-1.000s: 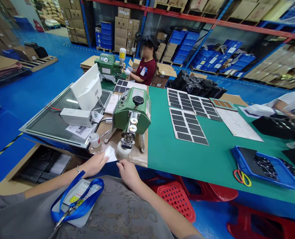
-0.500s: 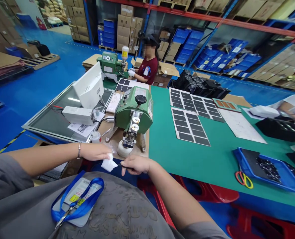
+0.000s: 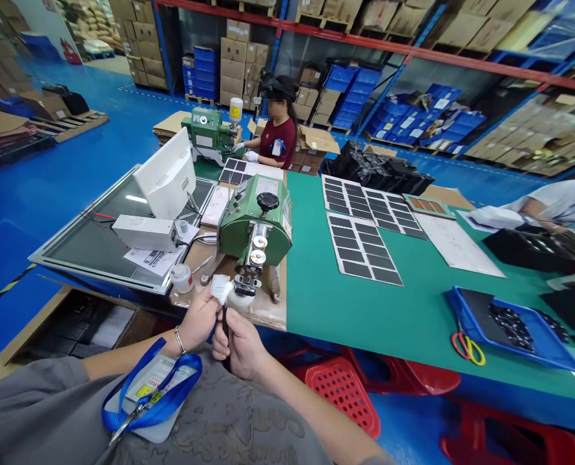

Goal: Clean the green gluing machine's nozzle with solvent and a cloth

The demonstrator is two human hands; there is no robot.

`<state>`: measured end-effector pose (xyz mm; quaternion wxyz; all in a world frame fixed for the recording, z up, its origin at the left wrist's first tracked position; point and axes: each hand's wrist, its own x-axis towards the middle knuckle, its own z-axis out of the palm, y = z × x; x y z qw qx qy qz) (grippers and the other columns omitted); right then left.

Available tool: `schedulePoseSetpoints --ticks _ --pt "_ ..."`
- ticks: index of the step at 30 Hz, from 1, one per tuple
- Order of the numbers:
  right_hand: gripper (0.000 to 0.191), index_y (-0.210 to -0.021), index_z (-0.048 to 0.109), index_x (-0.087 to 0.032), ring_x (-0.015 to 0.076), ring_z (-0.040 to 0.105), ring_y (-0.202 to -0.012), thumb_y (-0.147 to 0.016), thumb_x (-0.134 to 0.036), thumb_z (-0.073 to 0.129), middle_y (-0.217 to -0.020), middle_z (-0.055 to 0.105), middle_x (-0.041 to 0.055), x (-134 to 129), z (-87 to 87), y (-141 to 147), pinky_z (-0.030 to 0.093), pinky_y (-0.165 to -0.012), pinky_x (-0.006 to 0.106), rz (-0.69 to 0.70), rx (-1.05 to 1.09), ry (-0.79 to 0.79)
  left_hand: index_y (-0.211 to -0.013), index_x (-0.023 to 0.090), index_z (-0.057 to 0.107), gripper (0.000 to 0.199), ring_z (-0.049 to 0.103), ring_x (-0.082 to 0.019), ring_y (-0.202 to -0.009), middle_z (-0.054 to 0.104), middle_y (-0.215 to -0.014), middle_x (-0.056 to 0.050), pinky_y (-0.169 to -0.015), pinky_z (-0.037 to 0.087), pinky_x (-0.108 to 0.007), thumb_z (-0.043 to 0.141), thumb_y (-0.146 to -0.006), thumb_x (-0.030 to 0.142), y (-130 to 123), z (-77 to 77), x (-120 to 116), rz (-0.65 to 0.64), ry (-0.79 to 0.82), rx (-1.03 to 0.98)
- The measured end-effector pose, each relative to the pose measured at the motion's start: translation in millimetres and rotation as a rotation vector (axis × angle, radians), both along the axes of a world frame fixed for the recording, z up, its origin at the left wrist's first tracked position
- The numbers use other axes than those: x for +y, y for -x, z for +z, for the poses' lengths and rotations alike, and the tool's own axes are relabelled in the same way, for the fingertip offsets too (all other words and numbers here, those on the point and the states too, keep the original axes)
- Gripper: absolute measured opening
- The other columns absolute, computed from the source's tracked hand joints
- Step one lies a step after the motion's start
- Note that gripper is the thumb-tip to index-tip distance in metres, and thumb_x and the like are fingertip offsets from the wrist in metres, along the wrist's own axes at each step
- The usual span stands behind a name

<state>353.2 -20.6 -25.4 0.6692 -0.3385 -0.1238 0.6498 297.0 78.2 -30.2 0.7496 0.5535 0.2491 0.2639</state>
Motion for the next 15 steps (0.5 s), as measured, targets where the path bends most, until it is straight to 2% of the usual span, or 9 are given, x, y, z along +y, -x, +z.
schedulePoseSetpoints --ticks 2,4,6,7,9,11,15 --pt "0.027 -0.078 0.04 -0.022 0.0067 0.029 -0.036 -0.086 -0.046 0.05 -0.048 0.044 -0.0071 1 -2.4 5 0.027 -0.039 0.019 -0.109 -0.067 0.007 -0.075 0.015 0.054 0.017 0.045 -0.005 -0.043 0.048 -0.054 0.005 -0.043 0.035 -0.015 0.055 -0.079 0.032 2 -5.0 -4 0.04 0.089 0.012" --pt "0.026 -0.08 0.04 -0.022 0.0071 0.032 -0.037 -0.085 -0.043 0.054 -0.049 0.046 -0.0067 1 -5.6 8 0.028 -0.039 0.019 -0.175 -0.116 0.005 -0.075 0.016 0.051 0.017 0.044 -0.005 -0.036 0.048 -0.052 0.006 -0.036 0.033 -0.015 0.054 -0.076 0.032 4 -10.5 -9 0.004 0.248 -0.024" --pt "0.026 -0.096 0.042 -0.024 0.0076 0.035 -0.038 -0.083 -0.04 0.058 -0.052 0.048 -0.007 0 -8.2 8 0.029 -0.04 0.019 -0.218 -0.158 0.011 -0.078 0.017 0.049 0.018 0.043 -0.007 -0.03 0.047 -0.05 0.007 -0.03 0.033 -0.017 0.053 -0.075 0.035 6 -15.2 -14 -0.083 0.384 -0.083" --pt "0.034 -0.108 0.04 -0.026 0.0079 0.036 -0.039 -0.082 -0.038 0.06 -0.053 0.05 -0.0072 -1 -9.1 8 0.03 -0.04 0.019 -0.238 -0.182 0.017 -0.08 0.018 0.047 0.02 0.043 -0.008 -0.03 0.047 -0.05 0.008 -0.029 0.034 -0.018 0.052 -0.075 0.036 7 -17.2 -15 -0.118 0.42 -0.107" --pt "0.055 -0.126 0.03 -0.03 0.0082 0.038 -0.041 -0.081 -0.036 0.061 -0.058 0.052 -0.0069 -4 -10.3 5 0.031 -0.04 0.019 -0.273 -0.236 0.032 -0.084 0.018 0.047 0.021 0.047 -0.009 -0.032 0.049 -0.053 0.007 -0.03 0.037 -0.018 0.054 -0.076 0.036 10 -20.7 -16 -0.153 0.42 -0.129" --pt "0.067 -0.135 0.023 -0.031 0.0083 0.04 -0.043 -0.08 -0.034 0.063 -0.062 0.054 -0.0061 -7 -11.6 2 0.032 -0.04 0.019 -0.281 -0.285 0.038 -0.087 0.017 0.048 0.021 0.051 -0.009 -0.036 0.051 -0.055 0.006 -0.033 0.041 -0.018 0.056 -0.078 0.034 12 -24.4 -15 -0.194 0.394 -0.138" --pt "0.074 -0.14 0.022 -0.03 0.0084 0.043 -0.045 -0.079 -0.033 0.064 -0.065 0.054 -0.0049 -11 -14.3 0 0.033 -0.04 0.019 -0.252 -0.342 0.031 -0.093 0.016 0.05 0.029 0.055 -0.012 -0.04 0.054 -0.055 0.004 -0.038 0.046 -0.023 0.058 -0.079 0.039 17 -30.1 -13 -0.333 0.4 -0.211"
